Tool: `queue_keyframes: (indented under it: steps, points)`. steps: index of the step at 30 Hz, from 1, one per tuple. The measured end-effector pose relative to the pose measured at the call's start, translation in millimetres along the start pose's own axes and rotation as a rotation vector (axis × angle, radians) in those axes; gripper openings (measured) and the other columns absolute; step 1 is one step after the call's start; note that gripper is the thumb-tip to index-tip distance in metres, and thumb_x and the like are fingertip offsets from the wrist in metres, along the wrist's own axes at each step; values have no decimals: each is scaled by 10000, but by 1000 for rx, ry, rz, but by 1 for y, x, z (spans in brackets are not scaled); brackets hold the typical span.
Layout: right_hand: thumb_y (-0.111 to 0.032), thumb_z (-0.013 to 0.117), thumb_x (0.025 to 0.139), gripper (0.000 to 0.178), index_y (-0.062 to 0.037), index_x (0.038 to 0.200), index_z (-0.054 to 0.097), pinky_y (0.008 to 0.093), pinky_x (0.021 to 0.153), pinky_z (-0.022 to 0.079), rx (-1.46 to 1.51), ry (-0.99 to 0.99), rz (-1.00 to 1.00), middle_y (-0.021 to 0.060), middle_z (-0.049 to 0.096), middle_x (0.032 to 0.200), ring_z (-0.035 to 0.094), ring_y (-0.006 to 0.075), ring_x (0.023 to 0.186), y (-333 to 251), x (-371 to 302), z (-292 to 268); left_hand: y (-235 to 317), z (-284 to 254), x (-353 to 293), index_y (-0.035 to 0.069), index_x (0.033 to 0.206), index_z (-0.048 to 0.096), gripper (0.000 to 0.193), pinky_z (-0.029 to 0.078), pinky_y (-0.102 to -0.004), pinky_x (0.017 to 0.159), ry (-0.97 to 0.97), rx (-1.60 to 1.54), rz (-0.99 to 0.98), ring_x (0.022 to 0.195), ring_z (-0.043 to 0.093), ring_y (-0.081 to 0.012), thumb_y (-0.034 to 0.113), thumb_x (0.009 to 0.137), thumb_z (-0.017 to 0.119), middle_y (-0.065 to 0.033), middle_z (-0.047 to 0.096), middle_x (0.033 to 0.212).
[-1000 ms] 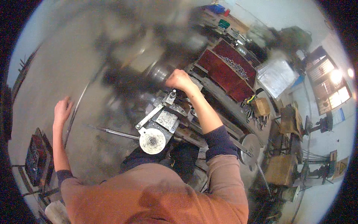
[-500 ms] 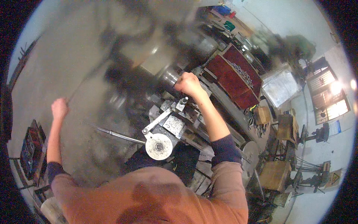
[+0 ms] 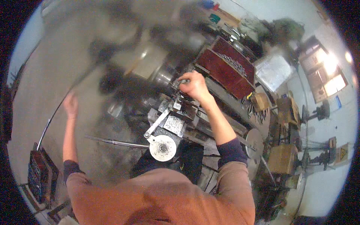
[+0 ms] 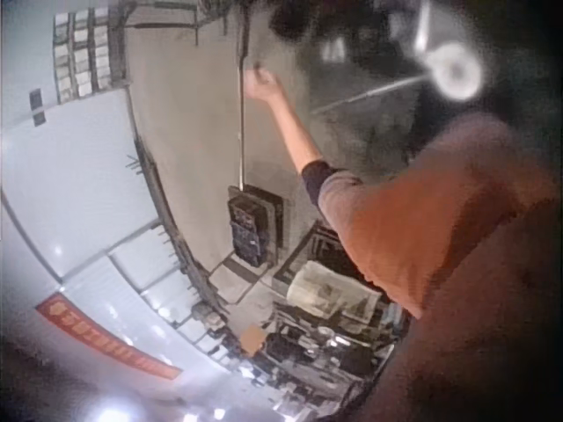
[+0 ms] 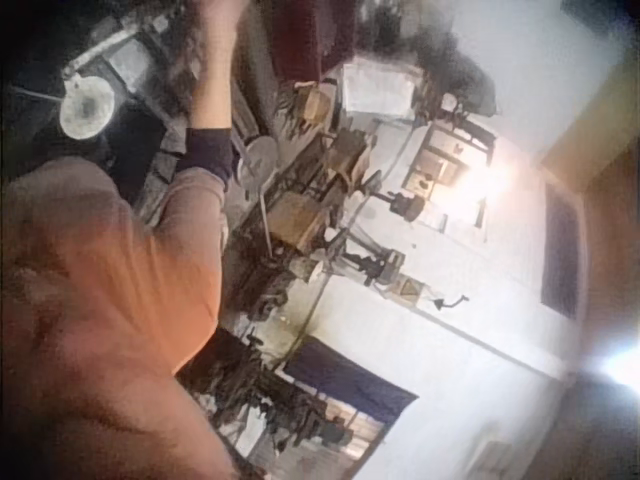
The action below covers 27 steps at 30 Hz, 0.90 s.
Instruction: The person operates a metal turning machine, repeatedly loading small metal pieces into the chuck, adjusting controls, and removing finished pieces. The person places the finished pieces into a nearby metal basket.
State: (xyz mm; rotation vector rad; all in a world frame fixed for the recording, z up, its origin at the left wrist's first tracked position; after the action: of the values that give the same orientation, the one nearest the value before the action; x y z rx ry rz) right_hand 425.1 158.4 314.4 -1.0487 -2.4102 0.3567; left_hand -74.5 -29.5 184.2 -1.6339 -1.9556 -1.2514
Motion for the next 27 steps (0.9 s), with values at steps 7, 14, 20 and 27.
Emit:
queue_keyframes:
  steps: [7,14,20,27]
  points:
    - [-99,598,591,281,-57,857,677,365,902,414,-75,150,235,124,650,854,601,278,821,57,-134,-93,26,185,-101,21,982,594,408,492,-409,764,-1110,161,-428,890,613,-321,262,661,669,-170,635,905]
    - [-92,565,610,314,-49,896,687,296,679,469,-220,225,816,157,650,754,618,222,686,148,-311,-148,15,178,-78,132,1074,548,369,487,-424,736,-1094,620,28,892,612,-292,154,715,631,-108,639,909]
    - [-193,638,632,472,-73,1088,613,350,770,464,-443,51,1326,172,638,954,615,298,871,248,-488,-202,-8,80,-86,99,1112,561,390,490,-377,672,-952,411,-309,772,626,-264,192,740,632,-145,641,874]
    - [-218,558,703,448,-66,1124,548,397,856,456,-776,-251,1569,189,591,1078,548,343,1030,304,-621,-208,28,-4,-145,-65,924,603,287,465,-313,467,-636,-231,-1077,483,572,-173,184,781,600,-133,574,607]
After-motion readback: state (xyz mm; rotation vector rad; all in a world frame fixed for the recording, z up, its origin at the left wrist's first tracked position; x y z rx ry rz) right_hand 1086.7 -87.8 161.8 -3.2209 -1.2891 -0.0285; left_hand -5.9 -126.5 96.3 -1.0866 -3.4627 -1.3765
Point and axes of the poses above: each hand's wrist, its own x-axis towards the middle knuckle, its own z-axis out of the palm, y = z × x, the point moved 4 cm from there along x, towards the middle knuckle
